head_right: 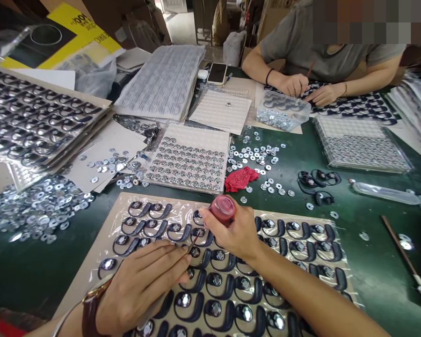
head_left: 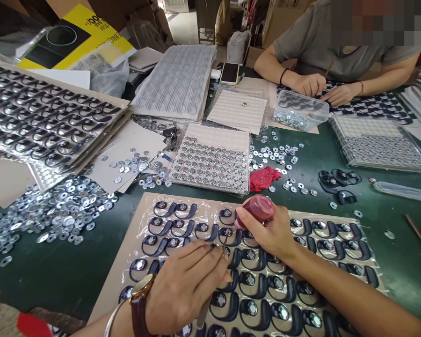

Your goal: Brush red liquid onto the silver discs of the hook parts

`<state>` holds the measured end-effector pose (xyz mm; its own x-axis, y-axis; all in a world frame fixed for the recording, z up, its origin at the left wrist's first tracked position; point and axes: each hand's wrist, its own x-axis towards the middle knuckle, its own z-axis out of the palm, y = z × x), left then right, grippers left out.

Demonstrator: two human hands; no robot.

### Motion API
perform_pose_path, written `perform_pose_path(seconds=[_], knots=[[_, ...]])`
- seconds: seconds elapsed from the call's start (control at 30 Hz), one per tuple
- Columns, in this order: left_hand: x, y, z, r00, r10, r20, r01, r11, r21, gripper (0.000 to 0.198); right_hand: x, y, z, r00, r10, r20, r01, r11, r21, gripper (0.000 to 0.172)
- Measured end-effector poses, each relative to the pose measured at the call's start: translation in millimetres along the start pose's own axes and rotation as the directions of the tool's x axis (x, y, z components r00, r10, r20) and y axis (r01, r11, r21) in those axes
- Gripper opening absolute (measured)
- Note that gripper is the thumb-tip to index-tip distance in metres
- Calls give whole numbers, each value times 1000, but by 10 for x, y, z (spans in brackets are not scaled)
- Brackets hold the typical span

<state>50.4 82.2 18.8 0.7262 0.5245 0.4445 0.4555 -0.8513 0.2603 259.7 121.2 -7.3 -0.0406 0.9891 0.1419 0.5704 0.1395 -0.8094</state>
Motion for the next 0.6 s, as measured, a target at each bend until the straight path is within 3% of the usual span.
perform_pose_path(seconds=[0.6], knots=[[-48,-13,33,999,-21,42,22,999,-30,21,-12,-1,-29,1000,4,20,-4,1000,17,26]])
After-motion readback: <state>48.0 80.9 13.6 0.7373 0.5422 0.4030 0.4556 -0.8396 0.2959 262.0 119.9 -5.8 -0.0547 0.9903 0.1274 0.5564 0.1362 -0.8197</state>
